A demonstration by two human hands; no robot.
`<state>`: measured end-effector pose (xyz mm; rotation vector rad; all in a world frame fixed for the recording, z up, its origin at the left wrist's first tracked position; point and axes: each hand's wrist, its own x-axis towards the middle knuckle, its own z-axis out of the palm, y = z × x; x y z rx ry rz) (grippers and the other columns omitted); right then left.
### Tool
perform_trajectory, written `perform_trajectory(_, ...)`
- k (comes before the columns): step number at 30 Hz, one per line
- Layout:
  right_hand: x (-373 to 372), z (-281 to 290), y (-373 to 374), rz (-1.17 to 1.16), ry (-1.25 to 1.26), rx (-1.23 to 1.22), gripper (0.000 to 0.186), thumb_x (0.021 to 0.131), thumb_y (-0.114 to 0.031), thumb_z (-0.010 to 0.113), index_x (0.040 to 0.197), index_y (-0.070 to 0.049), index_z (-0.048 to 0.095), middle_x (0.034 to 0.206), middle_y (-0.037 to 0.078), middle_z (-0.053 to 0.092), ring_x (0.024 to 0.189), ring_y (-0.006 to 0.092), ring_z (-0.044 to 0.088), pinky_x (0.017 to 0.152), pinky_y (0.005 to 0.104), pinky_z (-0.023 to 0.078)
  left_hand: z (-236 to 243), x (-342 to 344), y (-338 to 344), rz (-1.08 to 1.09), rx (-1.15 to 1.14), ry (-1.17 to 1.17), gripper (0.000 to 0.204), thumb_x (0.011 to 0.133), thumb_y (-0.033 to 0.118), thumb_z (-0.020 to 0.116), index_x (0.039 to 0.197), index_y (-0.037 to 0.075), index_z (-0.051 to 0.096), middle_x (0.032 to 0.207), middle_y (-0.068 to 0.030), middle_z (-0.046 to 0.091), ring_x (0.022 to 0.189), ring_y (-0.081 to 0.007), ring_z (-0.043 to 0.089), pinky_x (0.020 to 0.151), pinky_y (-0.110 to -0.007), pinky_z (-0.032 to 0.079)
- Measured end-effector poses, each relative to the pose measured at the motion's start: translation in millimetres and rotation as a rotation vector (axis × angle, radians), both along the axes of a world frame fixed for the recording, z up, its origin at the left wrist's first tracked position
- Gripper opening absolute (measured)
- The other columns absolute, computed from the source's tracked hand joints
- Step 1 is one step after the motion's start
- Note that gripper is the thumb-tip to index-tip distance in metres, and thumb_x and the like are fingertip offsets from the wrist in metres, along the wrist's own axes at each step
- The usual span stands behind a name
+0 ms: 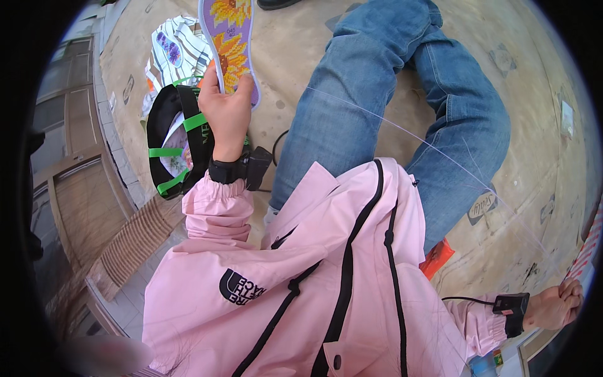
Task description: The person sews a sunflower design onto a white shoe insole using a needle and thread. They repeatedly insert the needle through the insole and pull the thread to secure the design, occasionally flipping the insole to work on different sections.
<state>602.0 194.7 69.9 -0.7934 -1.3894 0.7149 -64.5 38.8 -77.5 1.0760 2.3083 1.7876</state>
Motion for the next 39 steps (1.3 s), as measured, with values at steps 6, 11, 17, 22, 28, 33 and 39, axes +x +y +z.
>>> perform_trajectory(6, -175.1, -16.3, -17.2, -0.517, -0.214, -0.076, 0.011, 0.100, -0.003, 0.052, 0.098, 0.007, 0.056, 0.086, 0.011, 0.059, 0.068, 0.0135, 0.043, 0.063, 0.0252, 0.037, 42.8, 48.3, 3.2, -0.191, 0.127, -0.473, 0.021, 0.083, 0.000, 0.068, 0.102, -0.004, 0.059, 0.090, -0.0059, 0.068, 0.077, -0.0083, 0.061, 0.069, -0.023, 0.049)
perform_trajectory(11, -353.3, -40.9, -81.7, 0.086, -0.512, -0.083, 0.018, 0.083, 0.013, 0.061, 0.097, 0.002, 0.065, 0.084, 0.008, 0.059, 0.074, 0.0147, 0.055, 0.065, 0.0247, 0.043, 78.4, 111.5, 1.2, -0.434, 0.158, -0.591, 0.031, 0.085, -0.003, 0.068, 0.113, -0.003, 0.054, 0.100, -0.0046, 0.065, 0.083, -0.0065, 0.061, 0.071, -0.022, 0.050)
perform_trajectory(17, -403.6, -47.3, -103.1, 0.235, -0.537, -0.040, 0.028, 0.068, 0.013, 0.074, 0.093, 0.000, 0.071, 0.070, 0.008, 0.053, 0.056, 0.0174, 0.053, 0.047, 0.0282, 0.039, 90.1, 135.3, 2.8, -0.466, 0.157, -0.572, 0.032, 0.084, -0.003, 0.068, 0.112, -0.003, 0.053, 0.097, -0.0043, 0.065, 0.083, -0.0060, 0.062, 0.071, -0.022, 0.051)
perform_trajectory(22, -404.6, -52.1, -108.0, 0.174, -0.533, -0.050, 0.028, 0.068, 0.012, 0.074, 0.092, 0.000, 0.072, 0.069, 0.008, 0.052, 0.055, 0.0176, 0.052, 0.046, 0.0285, 0.038, 84.4, 141.0, 3.5, -0.449, 0.147, -0.519, 0.034, 0.083, -0.002, 0.069, 0.112, -0.003, 0.053, 0.094, -0.0031, 0.066, 0.082, -0.0052, 0.060, 0.070, -0.021, 0.050)
perform_trajectory(28, -404.3, -51.1, -108.0, 0.171, -0.540, -0.041, 0.029, 0.066, 0.012, 0.073, 0.093, 0.001, 0.072, 0.070, 0.009, 0.052, 0.055, 0.0191, 0.054, 0.047, 0.0295, 0.040, 82.6, 142.6, 4.3, -0.449, 0.200, -0.463, 0.036, 0.081, -0.002, 0.069, 0.113, -0.003, 0.053, 0.098, -0.0051, 0.067, 0.084, -0.0069, 0.061, 0.072, -0.023, 0.050)
perform_trajectory(33, -402.6, -52.7, -106.5, 0.188, -0.537, 0.009, 0.030, 0.066, 0.011, 0.073, 0.094, 0.001, 0.072, 0.070, 0.009, 0.052, 0.055, 0.0200, 0.054, 0.046, 0.0301, 0.041, 81.4, 143.4, 1.6, -0.466, 0.227, -0.462, 0.043, 0.082, -0.003, 0.068, 0.121, -0.004, 0.051, 0.108, -0.0088, 0.066, 0.093, -0.0101, 0.063, 0.080, -0.025, 0.051)
perform_trajectory(39, -402.6, -53.1, -104.0, 0.198, -0.521, 0.071, 0.032, 0.065, 0.011, 0.072, 0.096, 0.002, 0.072, 0.069, 0.008, 0.051, 0.053, 0.0197, 0.053, 0.044, 0.0305, 0.040, 79.9, 146.9, -0.7, -0.440, 0.233, -0.448, 0.050, 0.079, -0.008, 0.072, 0.124, -0.003, 0.052, 0.109, -0.0102, 0.065, 0.093, -0.0152, 0.065, 0.084, -0.028, 0.051)
